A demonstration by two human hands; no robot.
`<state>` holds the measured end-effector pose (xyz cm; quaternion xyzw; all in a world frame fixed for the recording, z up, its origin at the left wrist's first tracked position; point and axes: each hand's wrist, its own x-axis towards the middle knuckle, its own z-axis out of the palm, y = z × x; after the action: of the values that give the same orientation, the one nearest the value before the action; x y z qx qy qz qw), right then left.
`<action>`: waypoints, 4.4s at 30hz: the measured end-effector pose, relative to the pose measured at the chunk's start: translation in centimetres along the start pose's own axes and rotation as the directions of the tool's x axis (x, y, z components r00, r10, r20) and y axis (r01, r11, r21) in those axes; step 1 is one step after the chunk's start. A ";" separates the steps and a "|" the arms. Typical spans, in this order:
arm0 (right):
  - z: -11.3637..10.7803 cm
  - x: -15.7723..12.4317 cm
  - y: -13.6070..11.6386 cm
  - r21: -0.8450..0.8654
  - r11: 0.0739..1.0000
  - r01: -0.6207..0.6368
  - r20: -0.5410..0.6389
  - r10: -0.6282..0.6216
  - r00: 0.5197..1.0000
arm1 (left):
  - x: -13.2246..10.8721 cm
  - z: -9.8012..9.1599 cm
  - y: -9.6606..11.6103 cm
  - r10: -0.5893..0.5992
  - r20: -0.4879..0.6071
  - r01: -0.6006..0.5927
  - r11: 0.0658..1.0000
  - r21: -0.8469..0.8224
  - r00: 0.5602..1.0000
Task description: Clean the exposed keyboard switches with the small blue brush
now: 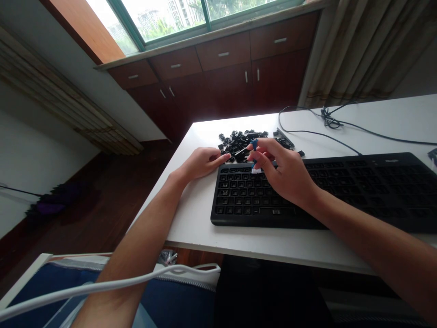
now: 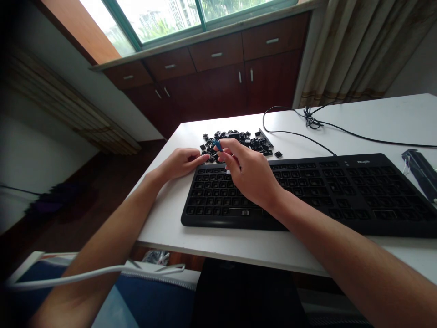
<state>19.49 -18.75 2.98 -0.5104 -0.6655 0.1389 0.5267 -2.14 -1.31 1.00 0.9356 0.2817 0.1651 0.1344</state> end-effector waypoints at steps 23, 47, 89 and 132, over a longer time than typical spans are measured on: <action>0.0 0.1 -0.2 0.039 0.999 0.025 0.054 -0.027 0.998 | 0.1 -0.1 0.2 -0.027 0.016 0.027 1.000 0.011 1.000; 0.0 0.2 -0.2 -0.058 0.998 0.020 0.054 -0.017 0.998 | 0.0 -0.1 0.2 0.013 -0.015 -0.013 1.000 -0.003 1.000; -2.5 0.9 0.5 0.142 0.970 -0.195 0.308 0.144 0.940 | 0.2 0.0 0.2 -0.008 0.004 0.008 1.000 0.014 1.000; -1.6 0.5 0.6 -0.081 0.990 0.116 0.039 -0.113 0.993 | 0.1 0.0 0.1 -0.020 0.012 0.020 1.000 0.011 1.000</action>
<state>21.18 -18.62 3.43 -0.4904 -0.7078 0.0893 0.5004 -2.03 -1.33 1.06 0.9344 0.2913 0.1563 0.1325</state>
